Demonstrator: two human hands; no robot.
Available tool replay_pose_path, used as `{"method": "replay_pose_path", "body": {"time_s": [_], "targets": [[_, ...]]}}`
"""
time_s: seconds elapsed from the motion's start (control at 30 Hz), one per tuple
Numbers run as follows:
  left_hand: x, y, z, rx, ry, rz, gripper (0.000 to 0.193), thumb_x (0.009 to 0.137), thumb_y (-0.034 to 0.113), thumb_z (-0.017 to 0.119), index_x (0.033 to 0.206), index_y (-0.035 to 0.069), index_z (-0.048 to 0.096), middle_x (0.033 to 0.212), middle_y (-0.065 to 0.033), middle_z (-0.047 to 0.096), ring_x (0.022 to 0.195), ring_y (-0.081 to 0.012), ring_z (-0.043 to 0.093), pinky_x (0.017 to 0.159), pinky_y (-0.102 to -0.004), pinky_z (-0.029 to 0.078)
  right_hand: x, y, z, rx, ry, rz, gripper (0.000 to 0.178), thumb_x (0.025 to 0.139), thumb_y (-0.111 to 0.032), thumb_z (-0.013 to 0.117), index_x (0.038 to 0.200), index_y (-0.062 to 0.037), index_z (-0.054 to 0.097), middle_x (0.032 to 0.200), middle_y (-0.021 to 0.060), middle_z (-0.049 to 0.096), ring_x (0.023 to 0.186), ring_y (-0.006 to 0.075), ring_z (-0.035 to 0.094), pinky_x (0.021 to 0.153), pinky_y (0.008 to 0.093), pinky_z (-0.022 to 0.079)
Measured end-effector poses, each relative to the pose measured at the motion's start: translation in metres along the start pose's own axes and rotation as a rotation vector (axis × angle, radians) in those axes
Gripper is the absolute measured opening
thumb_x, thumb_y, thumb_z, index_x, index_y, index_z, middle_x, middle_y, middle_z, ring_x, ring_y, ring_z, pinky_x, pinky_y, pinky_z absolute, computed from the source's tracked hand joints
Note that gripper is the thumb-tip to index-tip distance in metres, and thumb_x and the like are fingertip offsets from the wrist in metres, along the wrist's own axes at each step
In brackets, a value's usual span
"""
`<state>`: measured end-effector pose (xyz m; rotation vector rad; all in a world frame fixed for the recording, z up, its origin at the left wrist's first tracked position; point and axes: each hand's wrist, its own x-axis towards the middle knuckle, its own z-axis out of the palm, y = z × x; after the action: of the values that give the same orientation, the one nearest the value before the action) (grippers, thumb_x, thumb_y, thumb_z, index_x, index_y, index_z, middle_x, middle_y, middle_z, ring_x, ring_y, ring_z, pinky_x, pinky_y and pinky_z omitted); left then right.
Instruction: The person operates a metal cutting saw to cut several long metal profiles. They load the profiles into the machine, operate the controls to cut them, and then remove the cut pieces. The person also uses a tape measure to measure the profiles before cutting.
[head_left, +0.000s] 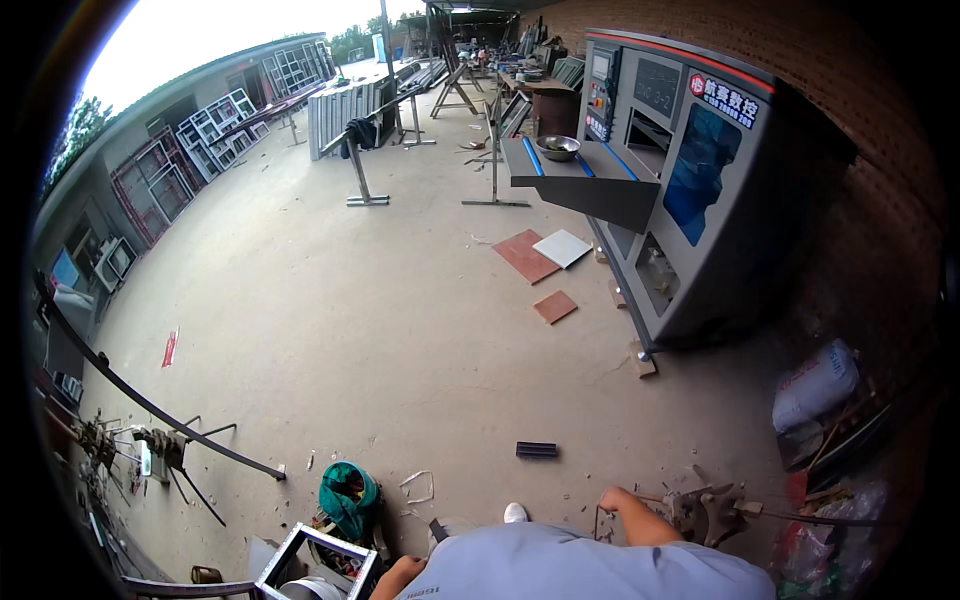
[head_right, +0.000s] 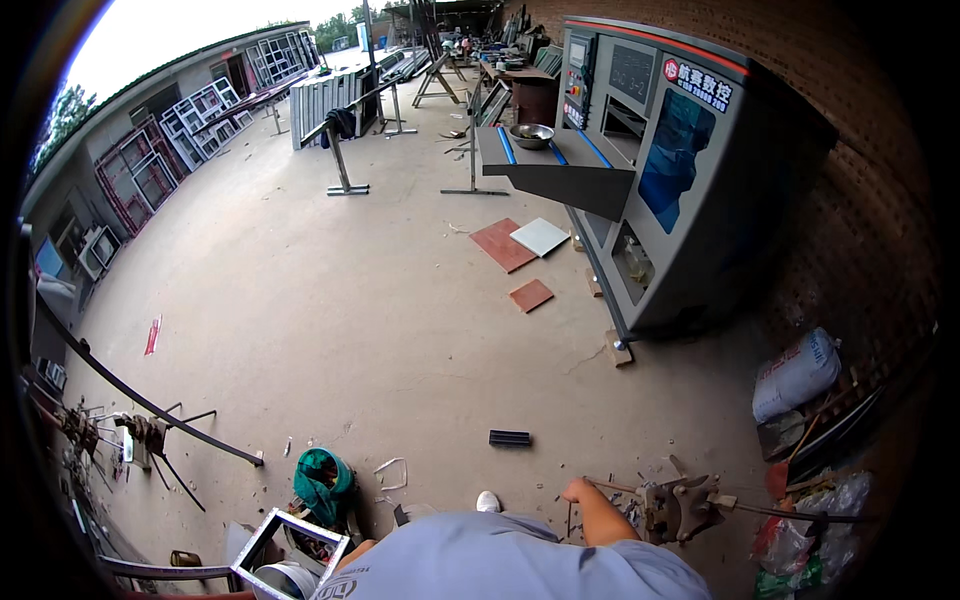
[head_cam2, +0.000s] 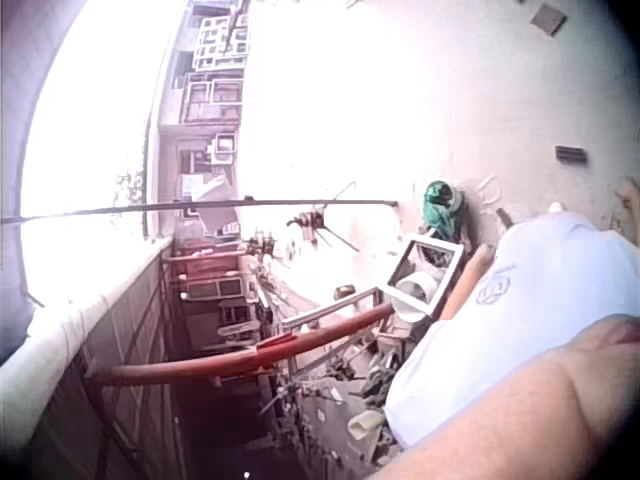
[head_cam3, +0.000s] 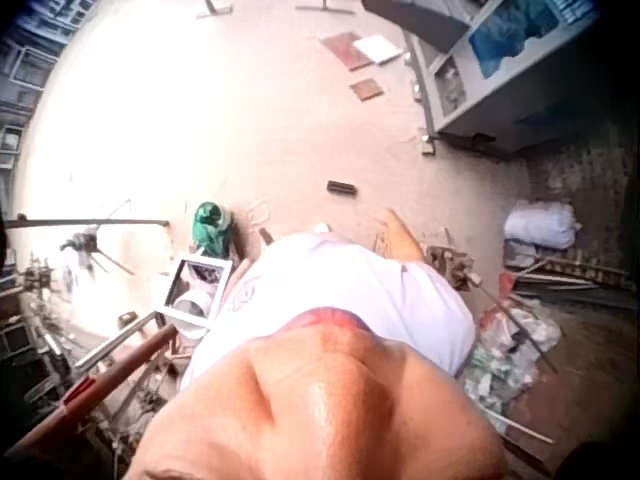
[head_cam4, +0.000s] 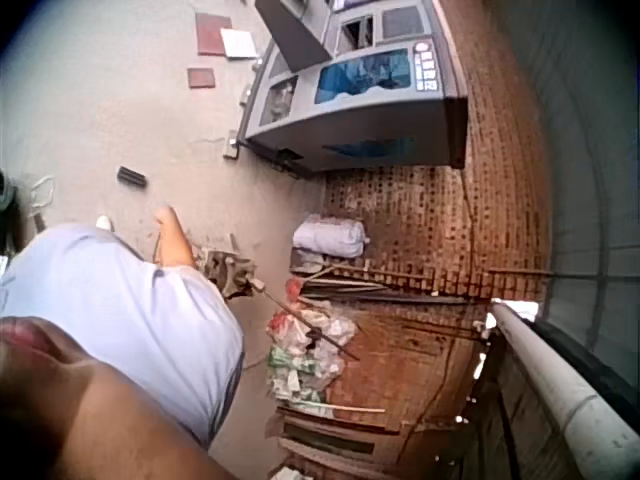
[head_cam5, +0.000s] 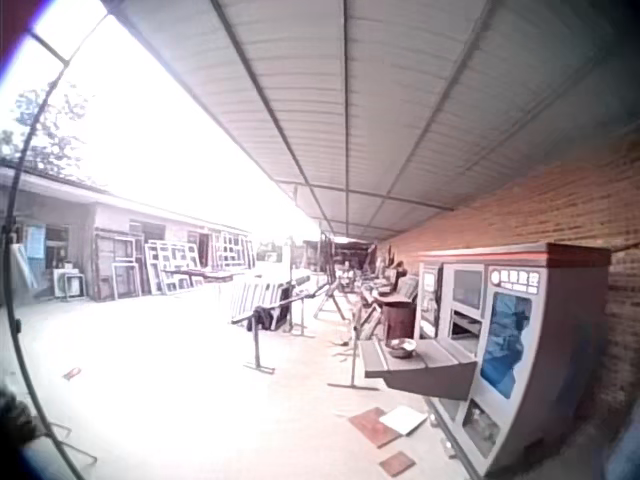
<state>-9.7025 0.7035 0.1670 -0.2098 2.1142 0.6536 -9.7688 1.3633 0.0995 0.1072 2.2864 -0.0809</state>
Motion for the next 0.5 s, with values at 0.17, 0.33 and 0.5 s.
{"method": "replay_pose_path", "body": {"time_s": [0.17,0.33,0.5], "targets": [[0.026,0.028,-0.089,-0.155,0.151,-0.079,0.050,0.092,0.042,0.051,0.107,-0.002,0.070,0.109,-0.0260,0.067,0.108,-0.0393,0.063,0.094,-0.0422,0.049,0.083,-0.132,-0.345,0.530,0.339,-0.101,0.036,0.087,-0.039,0.062,0.091,-0.0060,0.075,0.090,0.0101,0.074,0.083,0.0221,0.069,0.079,0.0357,0.053],[0.140,-0.010,-0.147,-0.287,-0.023,-0.023,0.047,0.084,0.047,0.063,0.107,0.006,0.073,0.108,-0.0203,0.070,0.101,-0.0351,0.067,0.091,-0.0408,0.051,0.177,-0.252,-0.491,0.616,0.469,-0.317,0.032,0.090,-0.031,0.061,0.086,-0.0021,0.073,0.080,0.0097,0.073,0.074,0.0182,0.068,0.072,0.0333,0.052],[0.250,0.004,-0.336,-0.149,-0.091,0.075,0.047,0.080,0.047,0.068,0.107,0.009,0.074,0.107,-0.0178,0.071,0.099,-0.0330,0.067,0.089,-0.0404,0.052,0.279,-0.278,-0.444,0.512,0.188,-0.211,0.026,0.088,-0.028,0.066,0.091,-0.0034,0.075,0.082,0.0077,0.073,0.074,0.0161,0.067,0.073,0.0329,0.053]]}}
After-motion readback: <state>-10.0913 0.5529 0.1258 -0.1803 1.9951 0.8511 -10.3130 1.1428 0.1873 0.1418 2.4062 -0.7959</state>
